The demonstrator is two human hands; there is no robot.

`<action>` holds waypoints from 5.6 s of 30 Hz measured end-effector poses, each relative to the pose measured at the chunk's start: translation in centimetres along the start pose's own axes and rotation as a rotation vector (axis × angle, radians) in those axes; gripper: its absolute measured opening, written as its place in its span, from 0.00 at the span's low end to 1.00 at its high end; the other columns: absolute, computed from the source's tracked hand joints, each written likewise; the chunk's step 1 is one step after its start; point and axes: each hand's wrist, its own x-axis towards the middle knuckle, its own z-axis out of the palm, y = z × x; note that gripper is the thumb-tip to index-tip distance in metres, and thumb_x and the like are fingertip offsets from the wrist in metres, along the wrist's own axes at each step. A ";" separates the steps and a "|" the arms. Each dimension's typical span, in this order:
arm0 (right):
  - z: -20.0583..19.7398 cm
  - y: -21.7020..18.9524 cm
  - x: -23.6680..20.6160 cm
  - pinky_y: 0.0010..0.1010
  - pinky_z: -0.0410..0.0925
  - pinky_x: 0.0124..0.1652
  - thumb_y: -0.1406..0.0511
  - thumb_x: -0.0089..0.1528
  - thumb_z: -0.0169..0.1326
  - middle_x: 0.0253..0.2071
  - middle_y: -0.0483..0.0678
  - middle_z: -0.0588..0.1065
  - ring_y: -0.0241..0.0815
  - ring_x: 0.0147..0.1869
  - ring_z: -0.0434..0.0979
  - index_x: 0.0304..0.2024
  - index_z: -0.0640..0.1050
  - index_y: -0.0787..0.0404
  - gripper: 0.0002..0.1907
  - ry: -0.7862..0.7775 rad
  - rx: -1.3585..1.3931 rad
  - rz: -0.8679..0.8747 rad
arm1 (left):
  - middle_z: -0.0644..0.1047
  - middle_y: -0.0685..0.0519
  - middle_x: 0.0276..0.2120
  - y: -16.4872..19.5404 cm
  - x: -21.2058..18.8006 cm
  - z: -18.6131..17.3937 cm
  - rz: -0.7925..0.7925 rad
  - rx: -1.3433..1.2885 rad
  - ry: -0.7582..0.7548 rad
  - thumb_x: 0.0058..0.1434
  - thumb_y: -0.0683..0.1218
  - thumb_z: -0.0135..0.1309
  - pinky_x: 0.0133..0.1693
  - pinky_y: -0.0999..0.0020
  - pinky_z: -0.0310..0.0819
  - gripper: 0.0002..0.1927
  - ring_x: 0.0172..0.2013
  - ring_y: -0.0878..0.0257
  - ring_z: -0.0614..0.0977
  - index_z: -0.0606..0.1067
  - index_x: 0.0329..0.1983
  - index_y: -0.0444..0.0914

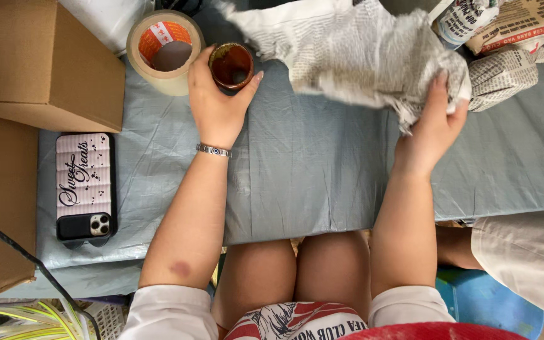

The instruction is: The person sits at a table and crumples and tears sheets of newspaper, then wraps the newspaper around a glass and a ceramic cup, pressing the paper around each item and setting the wrapped items on the table.

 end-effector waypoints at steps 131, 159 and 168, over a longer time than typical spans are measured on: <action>2.5 0.8 -0.5 0.37 0.71 0.50 0.67 0.67 0.60 0.45 0.51 0.80 0.49 0.50 0.81 0.45 0.81 0.64 0.06 -0.879 -0.711 -0.102 | 0.84 0.49 0.42 1.3 -3.3 3.5 -0.550 -0.846 -0.395 0.74 0.52 0.55 0.43 0.71 0.79 0.22 0.39 0.66 0.83 0.78 0.58 0.29; 0.8 0.9 -0.1 0.21 0.69 0.56 0.68 0.51 0.65 0.52 0.37 0.77 0.26 0.56 0.76 0.59 0.71 0.59 0.33 -0.796 -0.255 0.499 | 0.81 0.49 0.56 6.7 -2.8 0.9 0.122 -0.253 -0.447 0.72 0.44 0.58 0.55 0.70 0.77 0.19 0.56 0.59 0.83 0.75 0.65 0.44; 0.1 2.6 -0.5 0.27 0.72 0.49 0.66 0.65 0.63 0.45 0.43 0.82 0.31 0.49 0.79 0.46 0.83 0.66 0.09 -0.768 -0.324 0.304 | 0.82 0.51 0.58 6.1 -3.3 1.3 0.054 -0.360 -0.319 0.77 0.44 0.51 0.57 0.71 0.78 0.14 0.57 0.63 0.84 0.76 0.64 0.43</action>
